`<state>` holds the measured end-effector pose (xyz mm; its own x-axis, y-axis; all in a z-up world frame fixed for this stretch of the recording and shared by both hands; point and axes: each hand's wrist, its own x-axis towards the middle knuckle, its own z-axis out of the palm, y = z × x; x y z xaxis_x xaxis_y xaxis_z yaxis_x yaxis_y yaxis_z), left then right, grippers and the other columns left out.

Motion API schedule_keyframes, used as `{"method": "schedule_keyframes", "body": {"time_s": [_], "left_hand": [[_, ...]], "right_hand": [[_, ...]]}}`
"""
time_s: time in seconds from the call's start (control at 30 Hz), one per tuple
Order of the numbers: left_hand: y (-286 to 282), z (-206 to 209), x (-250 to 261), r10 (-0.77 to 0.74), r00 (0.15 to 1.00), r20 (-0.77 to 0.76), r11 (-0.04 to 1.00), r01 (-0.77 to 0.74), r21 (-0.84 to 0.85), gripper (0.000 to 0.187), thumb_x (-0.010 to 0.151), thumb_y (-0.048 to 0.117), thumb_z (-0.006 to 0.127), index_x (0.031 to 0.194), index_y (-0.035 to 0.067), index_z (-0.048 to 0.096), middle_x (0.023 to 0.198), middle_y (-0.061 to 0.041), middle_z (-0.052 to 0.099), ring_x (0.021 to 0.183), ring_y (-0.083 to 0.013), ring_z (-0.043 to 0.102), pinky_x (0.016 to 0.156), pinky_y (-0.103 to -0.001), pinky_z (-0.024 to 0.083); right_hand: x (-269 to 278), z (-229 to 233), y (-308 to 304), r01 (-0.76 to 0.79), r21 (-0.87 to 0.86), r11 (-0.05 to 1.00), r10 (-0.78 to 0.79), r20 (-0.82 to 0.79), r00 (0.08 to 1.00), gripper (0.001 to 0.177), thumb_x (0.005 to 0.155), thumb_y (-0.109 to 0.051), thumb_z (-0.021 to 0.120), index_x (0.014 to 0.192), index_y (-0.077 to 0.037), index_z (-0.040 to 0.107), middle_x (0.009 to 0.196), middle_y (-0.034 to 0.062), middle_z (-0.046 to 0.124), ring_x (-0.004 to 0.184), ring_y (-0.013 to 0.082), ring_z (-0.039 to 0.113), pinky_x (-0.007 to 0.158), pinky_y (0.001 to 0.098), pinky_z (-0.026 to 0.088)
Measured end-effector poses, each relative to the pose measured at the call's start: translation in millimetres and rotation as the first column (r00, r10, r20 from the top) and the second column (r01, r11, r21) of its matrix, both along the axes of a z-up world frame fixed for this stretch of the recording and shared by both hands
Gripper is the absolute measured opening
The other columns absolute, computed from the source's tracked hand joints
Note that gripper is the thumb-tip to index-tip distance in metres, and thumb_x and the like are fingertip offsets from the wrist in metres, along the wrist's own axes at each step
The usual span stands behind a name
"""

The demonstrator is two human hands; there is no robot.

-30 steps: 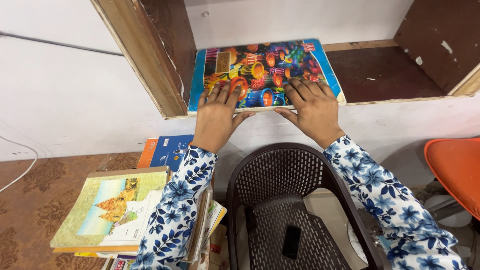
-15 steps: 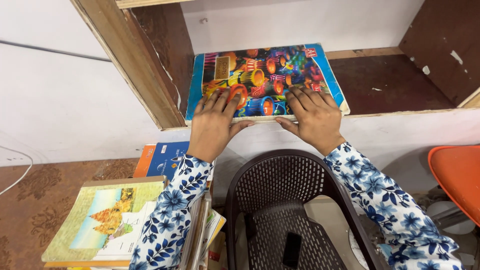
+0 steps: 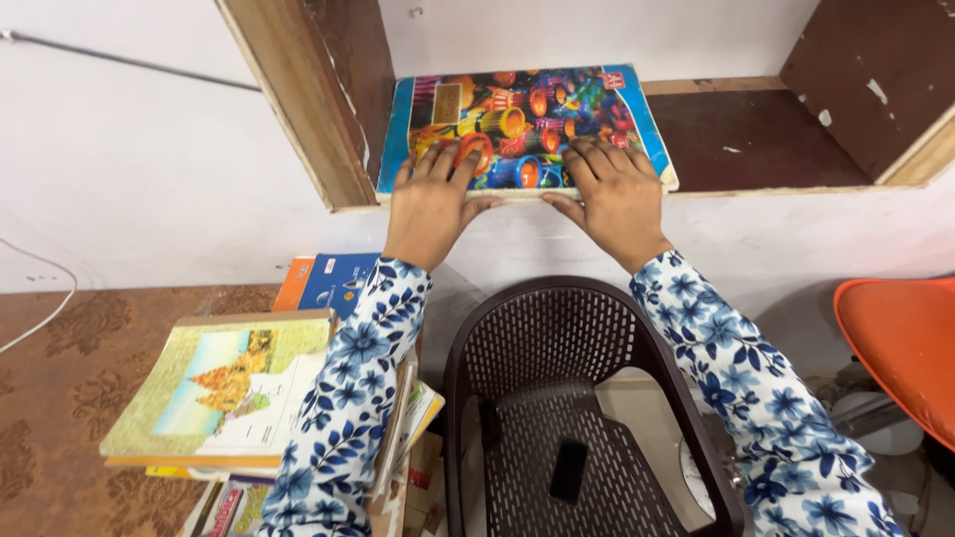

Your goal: The person picks up books and notebooks from a table and places them one by one onto a wall-mounted shelf. The person handles items individually, aligning them on the shelf as they are placed.

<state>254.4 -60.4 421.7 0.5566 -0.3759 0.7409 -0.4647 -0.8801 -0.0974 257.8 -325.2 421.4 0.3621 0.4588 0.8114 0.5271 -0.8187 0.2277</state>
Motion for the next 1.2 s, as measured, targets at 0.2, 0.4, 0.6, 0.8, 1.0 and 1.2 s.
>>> {"method": "schedule_keyframes", "body": {"time_s": [0.2, 0.4, 0.6, 0.8, 1.0, 1.2], "left_hand": [[-11.2, -15.3, -20.6, 0.054, 0.998, -0.029, 0.997, -0.055, -0.053, 0.049, 0.098, 0.029, 0.063, 0.141, 0.007, 0.057, 0.147, -0.012, 0.058, 0.141, -0.0302, 0.049, 0.12, -0.052, 0.032], [-8.3, -37.3, -54.2, 0.113, 0.991, -0.076, 0.99, -0.119, -0.076, 0.072, 0.096, 0.015, 0.063, 0.16, 0.006, 0.03, 0.166, -0.014, 0.027, 0.156, -0.0318, 0.021, 0.128, -0.054, 0.016], [-6.3, -47.9, -59.2, 0.176, 0.972, -0.154, 0.983, -0.181, -0.022, 0.092, 0.092, 0.02, 0.07, 0.165, 0.007, 0.016, 0.172, -0.016, 0.01, 0.16, -0.0344, 0.008, 0.13, -0.053, 0.012], [-5.6, -50.2, -70.8, 0.153, 0.969, -0.197, 0.985, -0.166, -0.051, 0.098, 0.089, 0.021, 0.075, 0.165, 0.007, 0.015, 0.171, -0.018, 0.008, 0.159, -0.0365, 0.006, 0.127, -0.057, 0.013], [-7.7, -52.8, -89.9, 0.066, 0.968, -0.242, 0.979, -0.11, -0.173, 0.087, 0.092, 0.019, 0.071, 0.162, 0.004, 0.023, 0.17, -0.022, 0.011, 0.158, -0.0403, 0.013, 0.126, -0.058, 0.019], [-13.3, -110.6, -125.5, -0.022, 0.961, -0.277, 0.943, -0.072, -0.324, 0.059, 0.098, 0.014, 0.064, 0.152, 0.0, 0.042, 0.164, -0.027, 0.027, 0.152, -0.0446, 0.027, 0.123, -0.057, 0.025]], "right_hand": [[-21.2, -6.0, -8.9, -0.185, 0.134, 0.974, 0.2, -0.108, 0.974, 0.031, 0.099, -0.023, 0.075, 0.125, -0.006, 0.07, 0.13, 0.0072, 0.069, 0.12, 0.0268, 0.063, 0.102, 0.044, 0.049], [-44.8, -27.3, -1.7, -0.098, 0.089, 0.991, 0.103, -0.062, 0.993, 0.057, 0.094, -0.016, 0.074, 0.145, -0.001, 0.054, 0.147, 0.0139, 0.054, 0.142, 0.0305, 0.047, 0.12, 0.0504, 0.034], [-47.9, -34.7, 4.4, 0.016, 0.014, 1.0, -0.014, -0.119, 0.993, 0.076, 0.09, -0.021, 0.076, 0.154, 0.002, 0.042, 0.156, 0.0183, 0.042, 0.15, 0.0351, 0.034, 0.126, 0.056, 0.024], [-60.1, -38.4, 8.5, -0.012, 0.066, 0.998, 0.023, -0.168, 0.985, 0.075, 0.093, -0.021, 0.074, 0.155, 0.002, 0.04, 0.16, 0.0216, 0.037, 0.153, 0.0379, 0.028, 0.127, 0.057, 0.022], [-81.6, -48.5, 15.0, -0.115, 0.145, 0.983, 0.144, -0.201, 0.969, 0.048, 0.094, -0.015, 0.071, 0.139, -0.006, 0.057, 0.157, 0.0197, 0.042, 0.151, 0.039, 0.034, 0.124, 0.0555, 0.03], [-108.1, -98.6, 38.2, -0.345, 0.177, 0.922, 0.387, -0.349, 0.853, 0.022, 0.092, -0.013, 0.07, 0.112, -0.004, 0.069, 0.13, 0.0131, 0.062, 0.132, 0.0337, 0.056, 0.109, 0.0495, 0.047]]}}
